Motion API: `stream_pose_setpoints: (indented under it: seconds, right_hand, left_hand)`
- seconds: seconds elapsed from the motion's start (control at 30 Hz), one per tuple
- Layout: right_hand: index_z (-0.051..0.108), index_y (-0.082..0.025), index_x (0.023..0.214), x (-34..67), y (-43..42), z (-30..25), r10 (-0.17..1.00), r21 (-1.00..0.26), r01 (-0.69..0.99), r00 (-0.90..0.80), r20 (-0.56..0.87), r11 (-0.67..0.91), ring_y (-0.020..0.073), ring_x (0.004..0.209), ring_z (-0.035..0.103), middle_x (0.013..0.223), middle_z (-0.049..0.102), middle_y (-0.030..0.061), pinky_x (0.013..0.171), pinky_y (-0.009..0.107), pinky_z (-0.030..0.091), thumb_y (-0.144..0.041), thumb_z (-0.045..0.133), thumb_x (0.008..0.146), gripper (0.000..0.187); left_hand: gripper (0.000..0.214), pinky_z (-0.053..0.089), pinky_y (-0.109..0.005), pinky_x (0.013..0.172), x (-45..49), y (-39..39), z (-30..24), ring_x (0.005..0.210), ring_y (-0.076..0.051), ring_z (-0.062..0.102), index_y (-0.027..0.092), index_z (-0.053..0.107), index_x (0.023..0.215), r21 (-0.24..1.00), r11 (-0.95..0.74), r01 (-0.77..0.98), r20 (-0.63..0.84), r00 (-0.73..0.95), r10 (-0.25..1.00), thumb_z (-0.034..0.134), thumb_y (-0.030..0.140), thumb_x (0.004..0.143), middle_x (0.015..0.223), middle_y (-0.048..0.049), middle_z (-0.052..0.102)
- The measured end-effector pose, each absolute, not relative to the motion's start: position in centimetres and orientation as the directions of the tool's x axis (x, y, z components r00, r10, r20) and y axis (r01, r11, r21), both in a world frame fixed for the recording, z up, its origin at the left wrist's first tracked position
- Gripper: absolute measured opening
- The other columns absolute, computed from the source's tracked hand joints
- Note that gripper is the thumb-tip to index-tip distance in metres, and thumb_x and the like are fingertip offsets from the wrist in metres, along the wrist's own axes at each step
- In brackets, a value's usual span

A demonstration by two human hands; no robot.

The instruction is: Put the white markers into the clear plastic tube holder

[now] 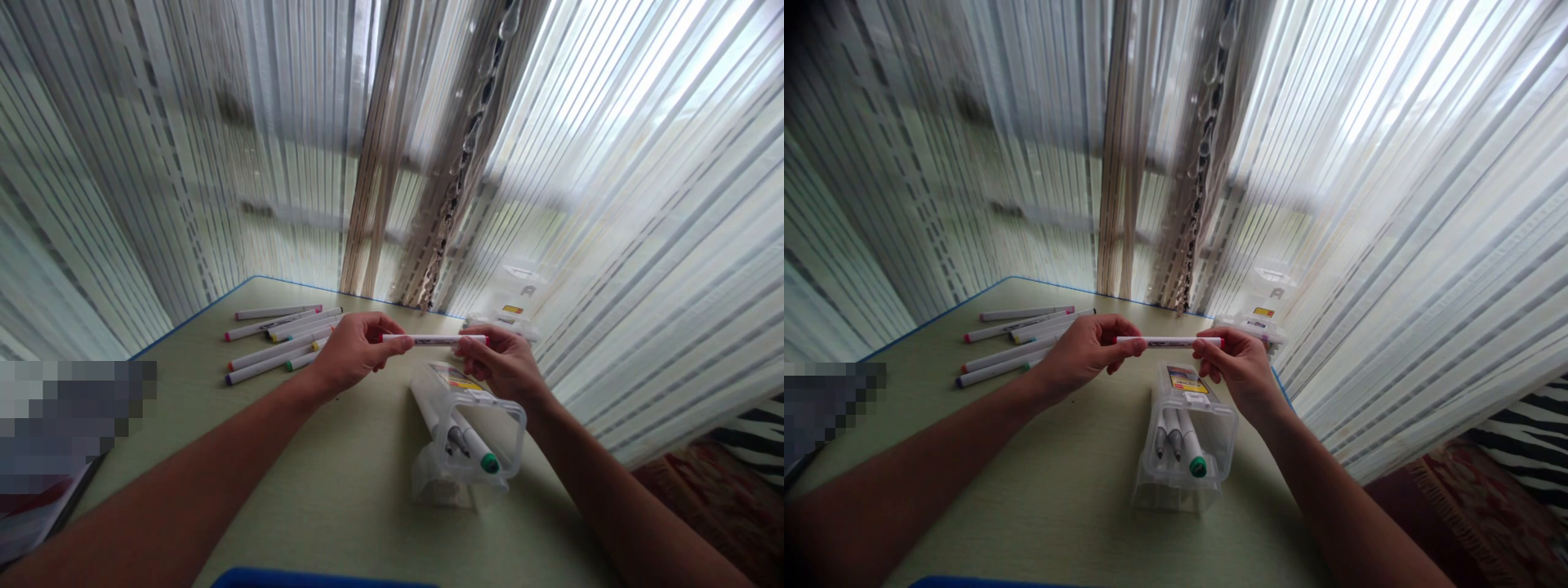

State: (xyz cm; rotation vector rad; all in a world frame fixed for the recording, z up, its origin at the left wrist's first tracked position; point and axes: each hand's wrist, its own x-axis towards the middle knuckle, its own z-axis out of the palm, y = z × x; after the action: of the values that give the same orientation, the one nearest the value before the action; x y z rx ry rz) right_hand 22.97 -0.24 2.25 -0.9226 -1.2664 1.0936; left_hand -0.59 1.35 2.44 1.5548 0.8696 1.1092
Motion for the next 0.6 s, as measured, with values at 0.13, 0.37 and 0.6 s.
stream_pose_setpoints:
  seconds: [0.13,0.37,0.6]
  right_hand:
    - [0.074,-0.018,0.080,23.04,-0.19,2.16,0.966,-0.961,-0.110,-0.025,0.259,0.255,0.0092,0.042,0.056,0.061,0.069,0.0014,0.034,0.018,0.034,-0.030,0.087,0.067,0.022]
    - [0.073,-0.018,0.081,23.11,-0.18,2.20,0.969,-0.965,-0.108,-0.028,0.244,0.240,0.0091,0.043,0.057,0.064,0.070,0.0027,0.034,0.017,0.034,-0.033,0.085,0.069,0.023]
    - [0.074,-0.017,0.082,23.14,-0.22,2.33,0.974,-0.966,-0.143,-0.036,0.224,0.217,0.0085,0.043,0.058,0.066,0.072,0.0040,0.034,0.016,0.034,-0.032,0.084,0.071,0.021]
  left_hand:
    - [0.037,0.037,-0.020,0.043,-0.64,1.41,2.38,0.047,-0.008,0.049,0.011,0.068,0.085,0.968,-0.249,0.005,0.235,0.320,0.918,0.080,0.042,0.070,0.068,-0.0043,0.067]
    - [0.036,0.038,-0.021,0.043,-0.62,1.42,2.40,0.048,-0.008,0.050,0.011,0.070,0.086,0.965,-0.261,-0.011,0.251,0.327,0.911,0.078,0.043,0.072,0.071,-0.0047,0.068]
    - [0.035,0.039,-0.021,0.043,-0.61,1.30,2.55,0.048,-0.007,0.050,0.010,0.070,0.089,0.969,-0.246,-0.033,0.244,0.312,0.918,0.076,0.042,0.075,0.076,-0.0053,0.069]
